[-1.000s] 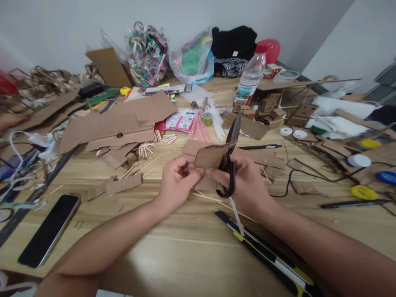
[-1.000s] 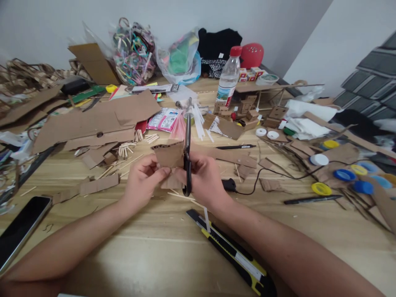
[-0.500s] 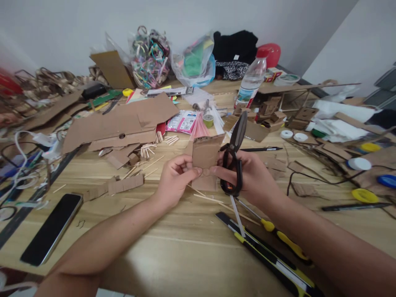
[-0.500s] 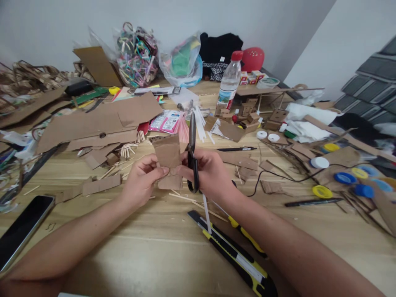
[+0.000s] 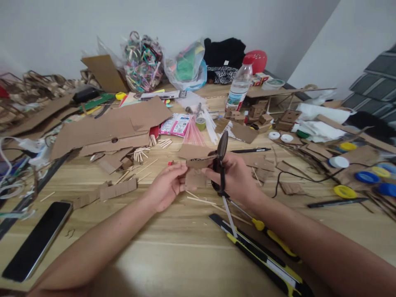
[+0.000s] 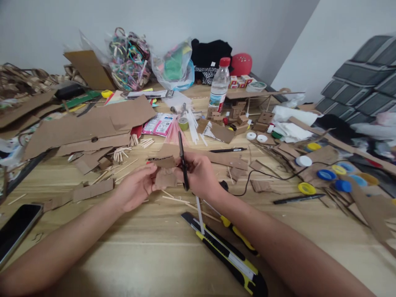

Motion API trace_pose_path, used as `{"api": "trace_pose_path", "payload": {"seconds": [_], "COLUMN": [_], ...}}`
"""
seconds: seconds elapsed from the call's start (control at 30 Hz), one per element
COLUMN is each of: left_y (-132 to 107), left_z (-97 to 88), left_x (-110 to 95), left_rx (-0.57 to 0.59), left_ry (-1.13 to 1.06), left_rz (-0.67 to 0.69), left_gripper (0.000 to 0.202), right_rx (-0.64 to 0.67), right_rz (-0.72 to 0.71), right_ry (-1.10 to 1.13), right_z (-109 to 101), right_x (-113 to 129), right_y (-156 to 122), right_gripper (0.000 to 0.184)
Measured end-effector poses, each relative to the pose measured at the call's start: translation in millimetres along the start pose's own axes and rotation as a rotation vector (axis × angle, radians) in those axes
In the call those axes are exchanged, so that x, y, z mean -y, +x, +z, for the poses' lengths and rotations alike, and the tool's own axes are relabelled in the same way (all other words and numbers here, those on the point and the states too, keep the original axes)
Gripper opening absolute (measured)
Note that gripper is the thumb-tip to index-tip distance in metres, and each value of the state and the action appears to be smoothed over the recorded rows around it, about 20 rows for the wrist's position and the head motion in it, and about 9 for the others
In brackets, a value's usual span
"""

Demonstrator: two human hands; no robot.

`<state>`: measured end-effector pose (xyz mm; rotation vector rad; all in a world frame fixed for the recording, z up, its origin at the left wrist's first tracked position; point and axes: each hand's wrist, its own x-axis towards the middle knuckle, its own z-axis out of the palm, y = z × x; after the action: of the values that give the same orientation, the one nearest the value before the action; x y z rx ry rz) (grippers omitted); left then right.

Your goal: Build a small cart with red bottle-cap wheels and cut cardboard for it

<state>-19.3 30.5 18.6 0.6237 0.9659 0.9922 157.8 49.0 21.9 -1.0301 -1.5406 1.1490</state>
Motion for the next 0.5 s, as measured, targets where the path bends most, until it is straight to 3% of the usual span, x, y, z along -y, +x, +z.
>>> {"api": "trace_pose_path", "payload": {"seconds": [0.17, 0.27, 0.4, 0.5], "left_y": [1.1, -0.7, -2.6, -2.4], "left_z": [-0.9, -1.7, -7.1, -12.3], "left_x": [-1.0, -2.0, -2.1, 0.0], "left_rx": [0.08, 0.092, 0.07, 0.062], "left_ry": [0.011, 0.021, 0.052, 0.093], "left_rz": [-0.092, -0.097, -0.091, -0.063], "left_gripper": [0.027, 0.024, 0.029, 0.04], "right_rx": [0.114, 0.161, 0.2, 0.23], "right_rz": [-0.106, -0.178, -0.294, -0.306], "right_ry": [-0.127, -0.207, -0.262, -0.237], "right_z": [-7.0, -9.9, -11.1, -12.3], "right_x": [-6.4, -9.1, -8.9, -6.2], "right_y": [1.6, 0.6, -0.7, 0.3], "right_gripper": [0.012, 0.007, 0.026, 0.036]}}
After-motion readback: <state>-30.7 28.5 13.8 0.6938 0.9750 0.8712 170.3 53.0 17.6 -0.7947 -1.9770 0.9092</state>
